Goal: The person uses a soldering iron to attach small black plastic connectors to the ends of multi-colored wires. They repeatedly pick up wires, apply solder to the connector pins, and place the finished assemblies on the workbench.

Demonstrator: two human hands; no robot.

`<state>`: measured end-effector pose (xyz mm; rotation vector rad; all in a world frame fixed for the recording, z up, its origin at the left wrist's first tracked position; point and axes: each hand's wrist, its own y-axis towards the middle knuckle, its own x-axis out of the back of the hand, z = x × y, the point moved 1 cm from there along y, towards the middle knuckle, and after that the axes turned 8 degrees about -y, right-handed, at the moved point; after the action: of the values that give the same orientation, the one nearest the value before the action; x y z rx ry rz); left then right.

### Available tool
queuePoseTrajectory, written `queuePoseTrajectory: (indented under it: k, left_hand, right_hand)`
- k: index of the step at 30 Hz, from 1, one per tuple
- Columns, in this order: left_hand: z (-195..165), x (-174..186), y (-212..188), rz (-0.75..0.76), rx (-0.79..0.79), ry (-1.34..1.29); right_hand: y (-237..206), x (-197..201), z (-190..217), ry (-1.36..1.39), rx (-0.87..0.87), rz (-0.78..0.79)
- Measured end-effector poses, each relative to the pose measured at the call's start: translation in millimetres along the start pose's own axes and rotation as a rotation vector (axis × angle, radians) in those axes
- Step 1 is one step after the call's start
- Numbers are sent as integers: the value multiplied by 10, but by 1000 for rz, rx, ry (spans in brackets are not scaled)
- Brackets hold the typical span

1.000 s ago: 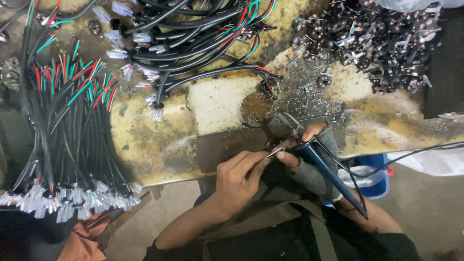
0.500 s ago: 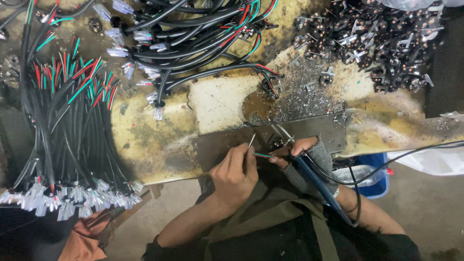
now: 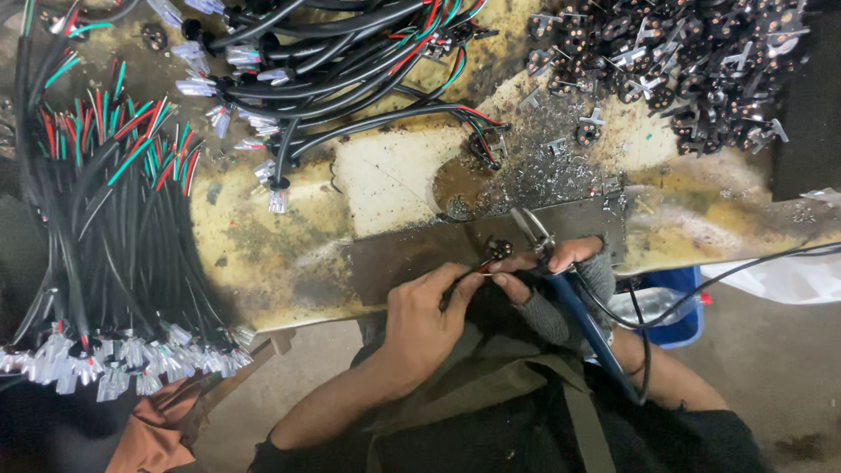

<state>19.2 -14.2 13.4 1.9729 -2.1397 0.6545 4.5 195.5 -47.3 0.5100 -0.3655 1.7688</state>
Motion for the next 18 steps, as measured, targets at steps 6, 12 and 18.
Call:
queuePoseTrajectory:
  k: [6,12,18]
  left_hand:
    - [-106,-7,104,-286,-222,-240]
    - [-158,52,205,-347,-354,-52]
    - [-121,82,463,-427,-165,112]
  right_hand:
    - [60,-6,81,-122,87,-141]
    - [162,21,265,-163,-48,-72]
    - [165,182,302,53,80,-52]
